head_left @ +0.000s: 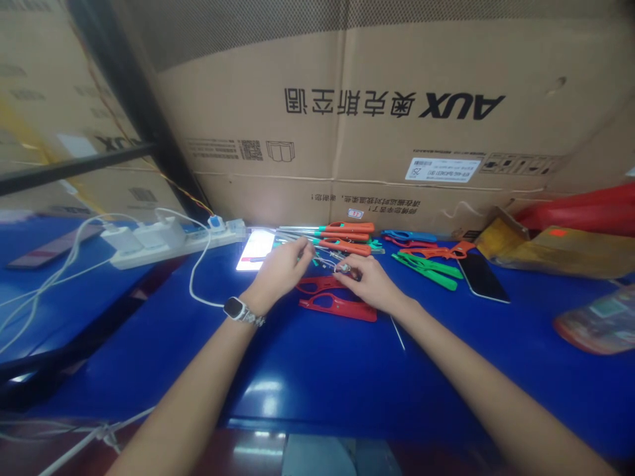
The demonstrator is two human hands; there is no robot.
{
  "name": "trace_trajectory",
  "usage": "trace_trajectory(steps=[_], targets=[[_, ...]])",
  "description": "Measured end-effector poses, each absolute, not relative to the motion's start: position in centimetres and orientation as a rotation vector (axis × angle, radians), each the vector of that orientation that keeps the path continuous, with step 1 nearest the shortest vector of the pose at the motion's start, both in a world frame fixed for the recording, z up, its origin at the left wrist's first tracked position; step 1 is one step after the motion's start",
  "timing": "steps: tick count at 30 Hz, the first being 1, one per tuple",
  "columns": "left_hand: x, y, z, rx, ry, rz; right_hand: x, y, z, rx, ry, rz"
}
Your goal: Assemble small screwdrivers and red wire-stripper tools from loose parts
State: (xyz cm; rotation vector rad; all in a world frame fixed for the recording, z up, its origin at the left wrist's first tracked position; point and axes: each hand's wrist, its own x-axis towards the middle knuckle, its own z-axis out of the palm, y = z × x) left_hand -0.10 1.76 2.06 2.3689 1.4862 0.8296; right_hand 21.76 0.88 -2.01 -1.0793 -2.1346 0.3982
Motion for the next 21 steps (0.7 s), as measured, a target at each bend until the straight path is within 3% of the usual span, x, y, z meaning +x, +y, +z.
trace_trajectory(steps=[21], targets=[[-1.8,2.1,1.7,2.371,1.463,0.507,20.8,0.8,-1.7,-1.119,-2.326,0.379]])
